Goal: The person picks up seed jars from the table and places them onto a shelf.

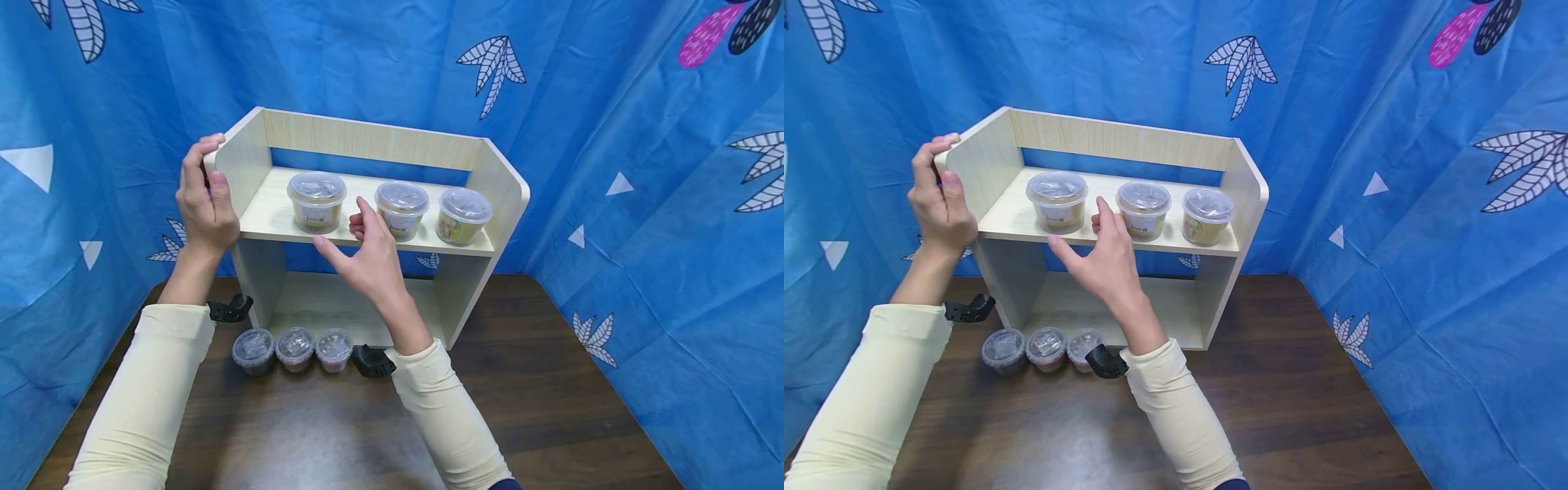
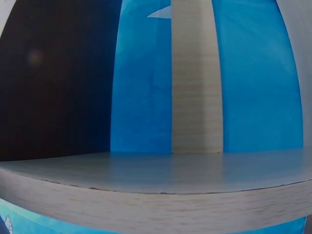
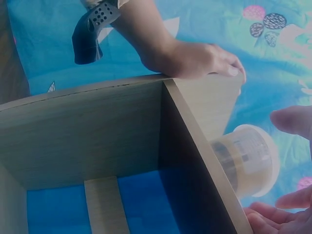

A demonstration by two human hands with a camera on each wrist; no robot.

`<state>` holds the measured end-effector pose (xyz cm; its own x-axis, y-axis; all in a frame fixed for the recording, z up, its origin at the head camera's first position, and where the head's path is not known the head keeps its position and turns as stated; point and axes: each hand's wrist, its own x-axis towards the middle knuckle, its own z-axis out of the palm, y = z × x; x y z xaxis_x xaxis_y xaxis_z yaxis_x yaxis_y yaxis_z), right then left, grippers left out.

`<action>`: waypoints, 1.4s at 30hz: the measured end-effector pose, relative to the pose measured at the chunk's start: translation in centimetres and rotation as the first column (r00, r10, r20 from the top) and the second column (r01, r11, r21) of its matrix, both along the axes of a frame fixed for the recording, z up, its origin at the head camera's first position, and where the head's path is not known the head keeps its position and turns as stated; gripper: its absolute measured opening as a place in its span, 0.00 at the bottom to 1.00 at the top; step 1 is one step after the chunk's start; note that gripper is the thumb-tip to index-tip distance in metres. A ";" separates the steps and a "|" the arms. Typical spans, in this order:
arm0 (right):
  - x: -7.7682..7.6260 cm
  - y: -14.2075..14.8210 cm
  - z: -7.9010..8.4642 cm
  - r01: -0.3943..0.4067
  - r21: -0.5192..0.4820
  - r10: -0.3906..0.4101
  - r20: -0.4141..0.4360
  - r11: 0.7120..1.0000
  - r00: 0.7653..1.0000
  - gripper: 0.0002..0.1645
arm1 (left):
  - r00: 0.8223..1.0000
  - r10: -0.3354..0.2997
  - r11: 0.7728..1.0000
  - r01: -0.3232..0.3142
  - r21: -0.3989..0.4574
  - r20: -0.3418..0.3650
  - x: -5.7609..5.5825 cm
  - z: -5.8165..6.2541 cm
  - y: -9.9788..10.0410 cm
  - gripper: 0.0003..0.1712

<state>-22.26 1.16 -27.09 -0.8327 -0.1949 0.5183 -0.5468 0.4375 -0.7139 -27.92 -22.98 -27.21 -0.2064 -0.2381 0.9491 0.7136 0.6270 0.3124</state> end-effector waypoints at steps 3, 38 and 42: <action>0.3 0.3 -0.3 0.000 -0.004 0.000 -0.016 1.000 1.000 0.51 | 1.000 0.009 1.000 -0.009 -0.004 0.006 0.0 0.0 0.0 0.24; 0.9 2.8 -5.9 -0.252 -0.133 0.169 -0.446 0.959 0.879 0.27 | 1.000 0.028 1.000 -0.028 0.000 0.003 0.3 0.4 0.5 0.24; 0.9 3.0 -6.7 -0.265 -0.124 0.186 -0.443 0.956 0.877 0.27 | 0.999 0.032 0.999 -0.032 -0.001 0.005 0.3 0.3 0.5 0.24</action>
